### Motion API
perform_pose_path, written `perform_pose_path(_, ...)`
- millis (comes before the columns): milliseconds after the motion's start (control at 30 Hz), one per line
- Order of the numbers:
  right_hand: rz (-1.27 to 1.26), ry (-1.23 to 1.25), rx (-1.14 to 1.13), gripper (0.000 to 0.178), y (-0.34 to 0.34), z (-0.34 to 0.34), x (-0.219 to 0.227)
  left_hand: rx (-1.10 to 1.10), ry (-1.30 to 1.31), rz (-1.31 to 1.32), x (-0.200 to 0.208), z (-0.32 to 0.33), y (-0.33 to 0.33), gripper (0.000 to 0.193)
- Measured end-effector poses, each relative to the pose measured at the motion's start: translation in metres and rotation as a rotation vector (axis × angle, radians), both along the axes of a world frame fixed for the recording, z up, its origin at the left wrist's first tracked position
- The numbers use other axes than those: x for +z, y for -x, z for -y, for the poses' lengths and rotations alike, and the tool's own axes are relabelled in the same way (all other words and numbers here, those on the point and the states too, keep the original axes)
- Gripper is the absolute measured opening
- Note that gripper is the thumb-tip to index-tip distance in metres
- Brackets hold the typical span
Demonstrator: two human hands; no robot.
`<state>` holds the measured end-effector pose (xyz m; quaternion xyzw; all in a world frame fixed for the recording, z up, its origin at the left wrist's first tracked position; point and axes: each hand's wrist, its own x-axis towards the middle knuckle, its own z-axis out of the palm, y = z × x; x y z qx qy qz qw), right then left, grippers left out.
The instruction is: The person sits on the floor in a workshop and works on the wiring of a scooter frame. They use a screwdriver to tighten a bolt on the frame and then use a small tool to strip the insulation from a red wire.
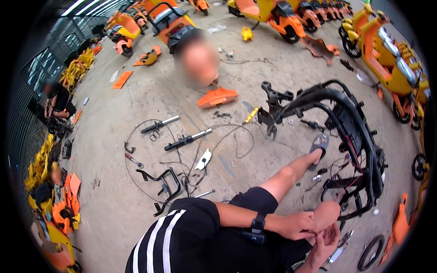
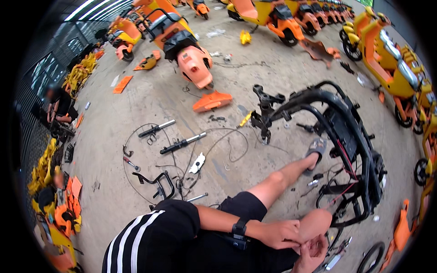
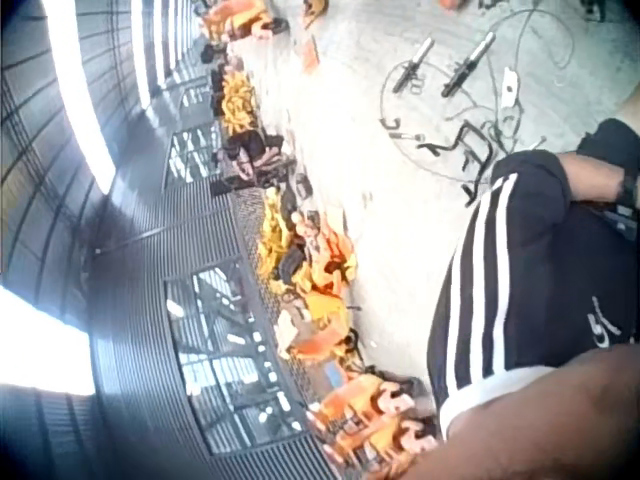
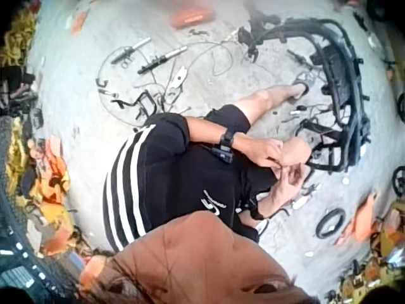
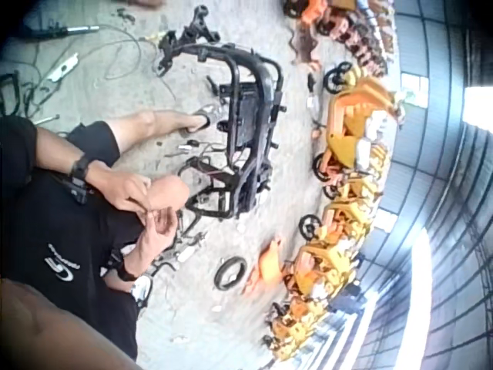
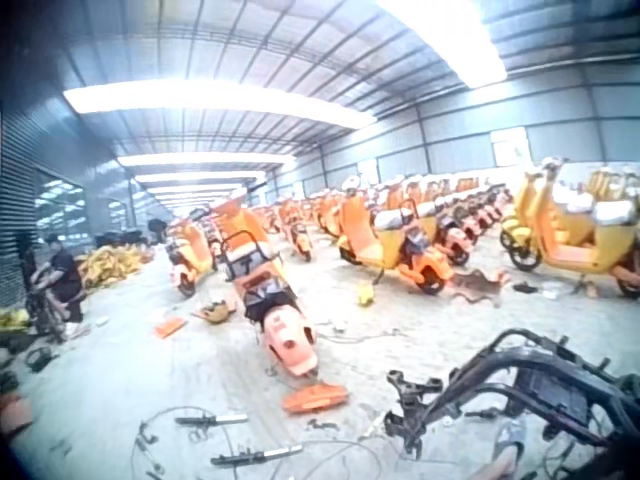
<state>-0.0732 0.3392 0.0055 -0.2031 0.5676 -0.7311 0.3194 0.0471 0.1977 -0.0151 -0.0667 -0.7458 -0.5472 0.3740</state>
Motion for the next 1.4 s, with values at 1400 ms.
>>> perform_pose_path(1400,-0.152,-0.22,0.096,0.04,-0.011,-0.07,0.011,-0.266,0.378,0.208,-0.015,0.0,0.031,0.021)
